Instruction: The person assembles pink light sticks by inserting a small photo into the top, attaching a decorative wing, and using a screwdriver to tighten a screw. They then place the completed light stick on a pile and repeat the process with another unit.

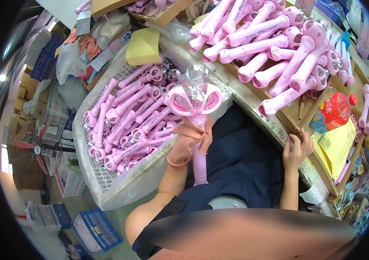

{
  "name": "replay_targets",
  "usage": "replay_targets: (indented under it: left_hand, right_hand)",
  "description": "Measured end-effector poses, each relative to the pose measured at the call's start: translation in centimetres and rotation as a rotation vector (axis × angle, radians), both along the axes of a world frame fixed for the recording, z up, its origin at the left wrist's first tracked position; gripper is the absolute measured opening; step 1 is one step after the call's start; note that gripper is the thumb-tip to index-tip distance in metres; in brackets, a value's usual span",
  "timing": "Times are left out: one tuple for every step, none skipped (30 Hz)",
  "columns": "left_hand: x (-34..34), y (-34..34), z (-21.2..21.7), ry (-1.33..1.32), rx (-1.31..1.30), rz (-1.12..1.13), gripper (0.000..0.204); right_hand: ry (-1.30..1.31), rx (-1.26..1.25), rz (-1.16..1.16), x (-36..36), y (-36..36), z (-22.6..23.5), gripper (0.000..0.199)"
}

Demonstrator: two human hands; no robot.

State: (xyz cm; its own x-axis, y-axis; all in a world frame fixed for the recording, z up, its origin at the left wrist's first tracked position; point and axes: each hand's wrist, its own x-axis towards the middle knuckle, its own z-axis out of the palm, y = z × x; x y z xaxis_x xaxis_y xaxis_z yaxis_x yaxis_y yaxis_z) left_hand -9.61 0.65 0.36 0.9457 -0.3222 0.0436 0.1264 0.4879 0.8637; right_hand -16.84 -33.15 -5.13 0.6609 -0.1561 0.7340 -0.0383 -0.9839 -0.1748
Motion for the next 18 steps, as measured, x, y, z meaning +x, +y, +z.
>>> replay_targets:
  left_hand:
    - [0.2, -0.5, 0.2, 0.003, -0.05, 0.048, 0.033]
    - [0.6, -1.1, 0.2, 0.055, -0.123, 0.107, 0.032]
    - [0.9, -1.9, 0.3, 0.11, -0.196, 0.168, 0.031]
    - [1.3, -2.6, 0.4, 0.166, -0.266, 0.228, 0.03]
    - [1.7, -3.3, 0.6, 0.223, -0.335, 0.285, 0.03]
    - [2.3, -3.9, 1.1, 0.181, -0.328, 0.179, 0.038]
    - [2.7, -4.4, 1.7, 0.136, -0.317, 0.074, 0.049]
    - [2.9, -4.9, 2.5, 0.071, -0.24, -0.1, 0.065]
    - [3.3, -5.5, 3.4, -0.005, -0.159, -0.094, 0.08]
    - [3.0, -6.1, 4.3, 0.004, -0.094, 0.003, 0.086]
    - [3.8, -6.6, 5.5, -0.09, -0.17, 0.002, 0.094]
    - [4.4, -7.0, 6.7, -0.131, -0.271, 0.055, 0.097]
    - [4.8, -7.4, 7.6, 0.004, -0.38, 0.132, 0.1]
    - [5.1, -7.8, 8.4, 0.125, -0.523, 0.173, 0.103]
    - [5.3, -7.9, 8.9, 0.202, -0.632, 0.252, 0.106]
    - [5.3, -7.7, 9.2, 0.112, -0.533, 0.237, 0.102]
    - [5.1, -7.7, 9.2, 0.103, -0.483, 0.131, 0.097]
    - [4.9, -7.5, 8.8, 0.042, -0.335, 0.015, 0.091]
  right_hand:
    - [-0.026, 0.023, 0.009, -0.3, 0.6, 0.5, 0.016]
    - [-0.062, 0.092, 0.096, -0.6, 1.4, 1.0, 0.015]
    - [-0.037, 0.255, 0.196, -0.9, 2.6, 1.4, 0.015]
    - [0.032, 0.459, 0.411, -1.2, 4.2, 1.8, 0.014]
    - [0.213, 0.631, 0.591, -1.6, 5.9, 2.2, 0.019]
    - [0.35, 0.799, 0.78, -1.5, 8.0, 2.1, 0.037]
    - [0.47, 0.939, 0.888, -1.4, 10.4, 1.9, 0.047]
    - [0.618, 1.062, 0.982, -1.4, 12.5, 1.6, 0.056]
    - [0.789, 1.18, 0.979, -1.3, 13.7, 1.4, 0.059]
    - [1.001, 1.284, 0.969, -1.2, 14.3, 1.3, 0.062]
    - [0.976, 1.214, 0.912, -1.1, 14.6, 1.2, 0.061]
    - [0.974, 1.15, 0.858, -1.2, 14.6, 1.2, 0.059]
    - [1.011, 1.077, 0.753, -1.2, 14.3, 1.2, 0.058]
    - [0.95, 1.04, 0.78, -1.2, 13.9, 1.4, 0.058]
    - [0.926, 0.999, 0.757, -1.4, 13.5, 1.7, 0.057]
    - [0.848, 0.958, 0.756, -1.6, 13.3, 1.9, 0.057]
    - [0.829, 0.942, 0.762, -1.7, 13.2, 2.2, 0.056]
    - [0.839, 0.933, 0.689, -1.8, 13.4, 2.3, 0.056]
